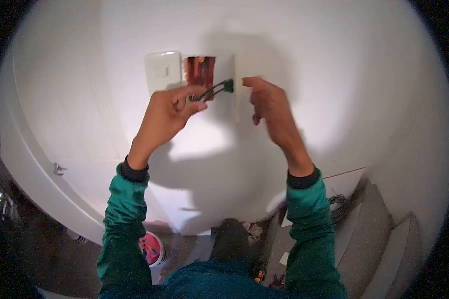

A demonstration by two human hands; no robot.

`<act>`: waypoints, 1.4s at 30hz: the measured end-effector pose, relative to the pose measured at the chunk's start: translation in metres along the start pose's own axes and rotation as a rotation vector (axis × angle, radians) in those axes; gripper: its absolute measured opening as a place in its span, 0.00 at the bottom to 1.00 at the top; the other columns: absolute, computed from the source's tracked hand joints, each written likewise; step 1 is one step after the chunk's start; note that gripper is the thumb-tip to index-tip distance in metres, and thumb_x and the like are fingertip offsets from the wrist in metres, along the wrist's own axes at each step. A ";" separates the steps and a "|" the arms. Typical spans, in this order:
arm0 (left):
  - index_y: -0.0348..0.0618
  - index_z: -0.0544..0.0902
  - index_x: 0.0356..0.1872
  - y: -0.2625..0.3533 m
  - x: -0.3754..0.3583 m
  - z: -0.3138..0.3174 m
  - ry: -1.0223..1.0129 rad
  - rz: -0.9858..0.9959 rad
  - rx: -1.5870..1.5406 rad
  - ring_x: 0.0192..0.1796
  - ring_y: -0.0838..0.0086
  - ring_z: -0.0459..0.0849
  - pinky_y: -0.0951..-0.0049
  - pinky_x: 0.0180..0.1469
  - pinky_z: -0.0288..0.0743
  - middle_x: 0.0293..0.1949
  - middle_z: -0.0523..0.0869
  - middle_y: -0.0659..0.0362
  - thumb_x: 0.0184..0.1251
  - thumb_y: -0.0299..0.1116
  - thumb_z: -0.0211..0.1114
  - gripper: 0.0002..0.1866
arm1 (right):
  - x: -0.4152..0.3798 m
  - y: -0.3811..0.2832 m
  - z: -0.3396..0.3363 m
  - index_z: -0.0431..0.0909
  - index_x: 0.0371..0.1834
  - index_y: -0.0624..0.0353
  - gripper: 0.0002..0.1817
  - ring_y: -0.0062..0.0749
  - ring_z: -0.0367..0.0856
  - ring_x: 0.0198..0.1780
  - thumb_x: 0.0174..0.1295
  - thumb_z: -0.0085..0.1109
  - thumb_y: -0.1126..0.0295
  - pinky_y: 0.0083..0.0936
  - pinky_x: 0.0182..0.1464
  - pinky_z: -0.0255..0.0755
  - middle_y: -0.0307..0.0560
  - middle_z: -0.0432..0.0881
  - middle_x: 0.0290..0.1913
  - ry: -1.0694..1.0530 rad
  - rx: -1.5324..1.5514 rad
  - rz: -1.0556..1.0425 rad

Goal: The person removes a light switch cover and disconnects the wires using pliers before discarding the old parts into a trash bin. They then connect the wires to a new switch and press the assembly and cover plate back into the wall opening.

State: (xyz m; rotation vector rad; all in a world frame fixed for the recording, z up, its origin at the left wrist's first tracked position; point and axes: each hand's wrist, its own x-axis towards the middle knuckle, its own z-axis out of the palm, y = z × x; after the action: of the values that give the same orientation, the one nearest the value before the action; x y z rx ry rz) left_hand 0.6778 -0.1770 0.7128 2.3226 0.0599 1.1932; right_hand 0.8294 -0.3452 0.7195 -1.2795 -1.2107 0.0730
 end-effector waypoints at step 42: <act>0.42 0.82 0.29 -0.006 0.013 0.011 0.166 0.623 0.077 0.32 0.62 0.74 0.64 0.37 0.65 0.26 0.74 0.58 0.60 0.31 0.65 0.04 | 0.022 0.021 0.041 0.65 0.62 0.71 0.47 0.18 0.73 0.29 0.59 0.49 0.33 0.17 0.28 0.66 0.43 0.77 0.36 0.107 -0.086 -0.430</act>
State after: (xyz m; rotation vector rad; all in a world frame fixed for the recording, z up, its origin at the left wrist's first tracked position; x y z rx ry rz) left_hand 0.6953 -0.1733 0.7140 2.3770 -0.6102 1.6973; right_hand 0.8217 -0.2957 0.7098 -1.0563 -1.3815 -0.3590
